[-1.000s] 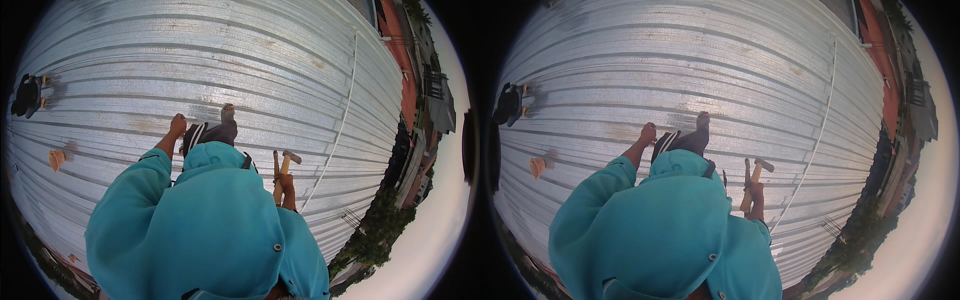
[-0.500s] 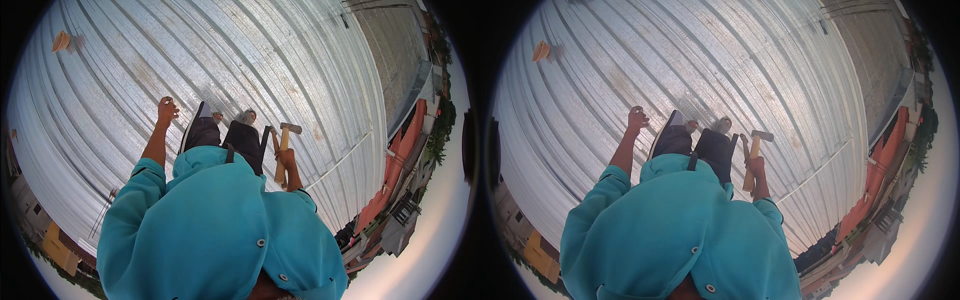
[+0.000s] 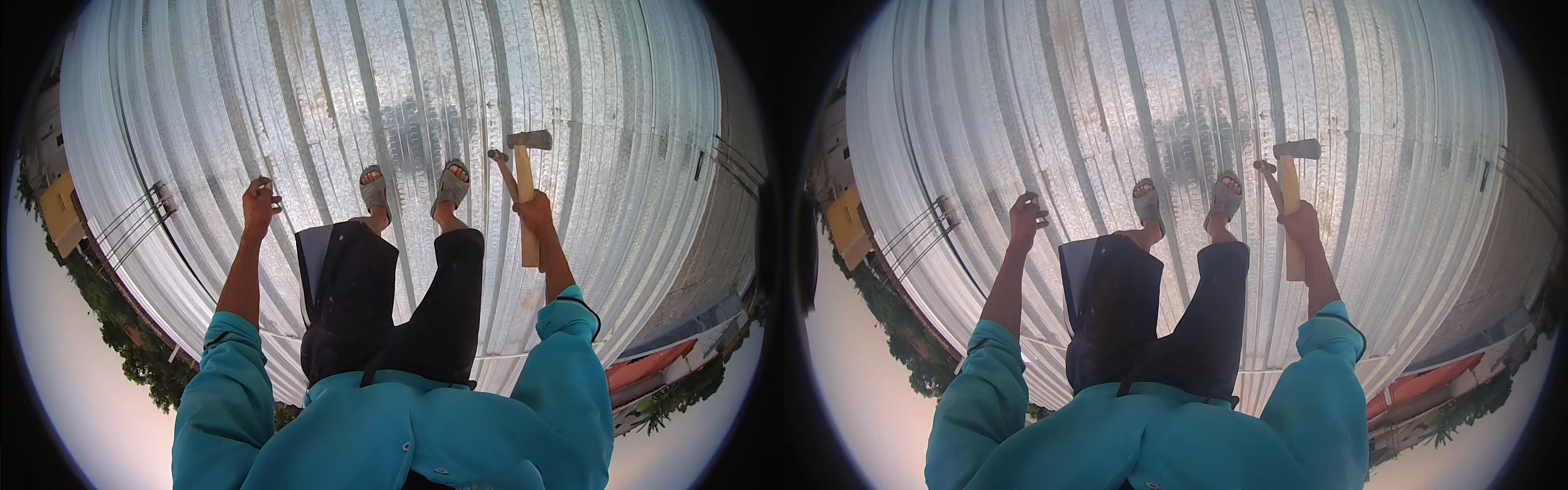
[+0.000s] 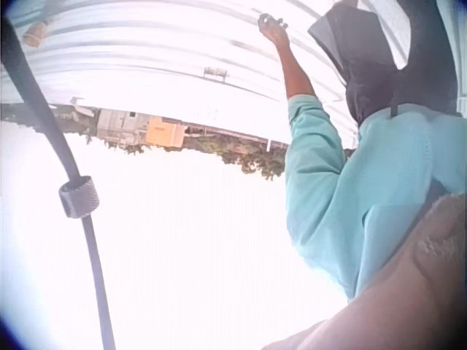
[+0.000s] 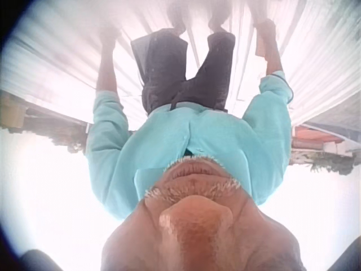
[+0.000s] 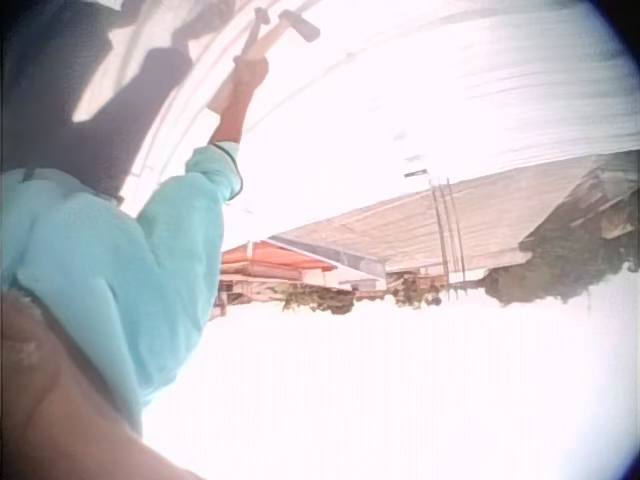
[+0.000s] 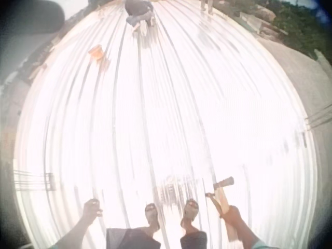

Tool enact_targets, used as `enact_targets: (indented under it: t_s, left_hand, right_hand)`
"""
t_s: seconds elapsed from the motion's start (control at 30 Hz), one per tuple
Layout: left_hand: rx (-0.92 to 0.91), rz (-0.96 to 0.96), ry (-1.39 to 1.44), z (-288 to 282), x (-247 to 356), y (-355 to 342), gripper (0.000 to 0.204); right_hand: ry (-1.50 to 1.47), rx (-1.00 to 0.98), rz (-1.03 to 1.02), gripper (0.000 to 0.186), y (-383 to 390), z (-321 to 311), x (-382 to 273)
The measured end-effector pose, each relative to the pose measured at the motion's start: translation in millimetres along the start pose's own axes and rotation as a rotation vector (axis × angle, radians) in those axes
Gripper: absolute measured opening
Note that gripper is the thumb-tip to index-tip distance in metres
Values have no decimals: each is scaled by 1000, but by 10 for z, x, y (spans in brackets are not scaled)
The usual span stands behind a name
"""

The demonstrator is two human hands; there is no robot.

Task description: The person secures metal roof sheets to a roof structure using a hammer and nails. They walk across the corrugated metal surface, retrieve nails from a bucket, and hammer them into the sheets to fasten them in place.

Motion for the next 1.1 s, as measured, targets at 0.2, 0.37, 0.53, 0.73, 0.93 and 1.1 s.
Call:
enact_targets:
  t_s: [0.2,0.37,0.53,0.73,0.93,1.1]
  left_hand:
    - [13,172,-130,1624,-1351,-929,29]
    - [44,344,-9,2438,-2194,-2036,32]
    - [24,492,152,2772,-2470,-2722,36]
    - [40,609,204,2993,-2671,-3038,29]
    - [68,698,145,2969,-2661,-2896,18]
    - [53,788,326,2991,-2783,-2926,18]
  right_hand:
    - [-290,48,-97,30,-1637,812,159]
    - [-370,224,-67,27,-2280,1180,695]
    - [-369,391,6,33,-2581,1551,1250]
    - [-520,510,-107,22,-2784,1980,1684]
    - [-404,562,-108,36,-2859,2143,1721]
    - [-183,792,-244,41,-2518,1953,1364]
Point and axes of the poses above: each hand's wrist, its own y-axis away from the middle knuckle, its own z-axis out of the palm, x = y × z, the point moved 1 cm from there along -y, towards the middle knuckle, and after that the axes turned 13 degrees about z, right-handed, at the moved point
